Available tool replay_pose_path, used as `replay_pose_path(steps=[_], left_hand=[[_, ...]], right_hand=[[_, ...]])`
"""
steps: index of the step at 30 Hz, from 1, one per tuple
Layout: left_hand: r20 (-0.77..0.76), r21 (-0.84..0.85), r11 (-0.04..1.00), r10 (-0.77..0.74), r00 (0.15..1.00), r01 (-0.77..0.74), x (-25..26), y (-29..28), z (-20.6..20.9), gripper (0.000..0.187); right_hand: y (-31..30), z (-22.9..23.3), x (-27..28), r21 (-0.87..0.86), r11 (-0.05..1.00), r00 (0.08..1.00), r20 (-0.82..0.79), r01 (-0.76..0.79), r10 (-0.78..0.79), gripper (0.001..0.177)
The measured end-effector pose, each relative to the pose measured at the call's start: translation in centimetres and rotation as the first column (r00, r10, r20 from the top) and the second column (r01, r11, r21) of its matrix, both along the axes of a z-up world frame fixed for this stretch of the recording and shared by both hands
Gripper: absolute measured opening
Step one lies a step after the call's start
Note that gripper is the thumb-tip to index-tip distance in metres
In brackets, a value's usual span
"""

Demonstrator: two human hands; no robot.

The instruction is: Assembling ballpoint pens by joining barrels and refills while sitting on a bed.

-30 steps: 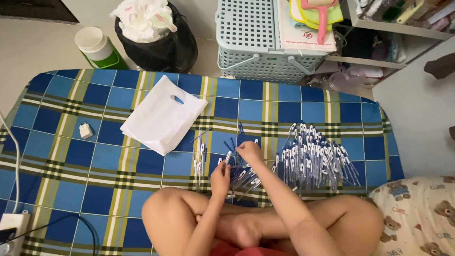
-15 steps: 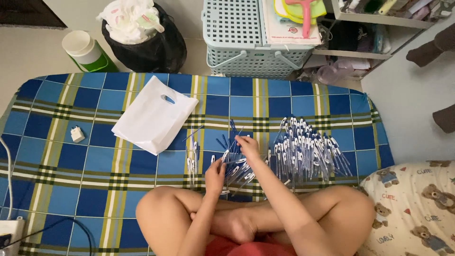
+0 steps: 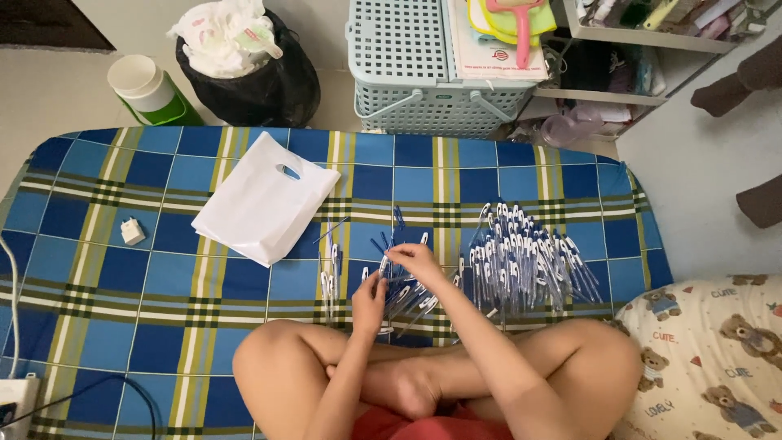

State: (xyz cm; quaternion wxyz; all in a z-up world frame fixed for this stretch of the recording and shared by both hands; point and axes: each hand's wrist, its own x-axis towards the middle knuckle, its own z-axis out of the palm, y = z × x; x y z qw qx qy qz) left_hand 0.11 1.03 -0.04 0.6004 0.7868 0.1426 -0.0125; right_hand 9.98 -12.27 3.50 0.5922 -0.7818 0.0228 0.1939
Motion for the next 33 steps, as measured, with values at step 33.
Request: replay_pose_path(steps=[33], left_hand=[[0.025, 0.114, 0.989, -0.097, 0.995, 0.093, 0.2, -0.4, -0.8, 0.035]], right_hand=[[-4.3, -0.6, -0.3, 0.359, 0.914, 0.966, -0.234, 0.191, -0.11, 0.024]])
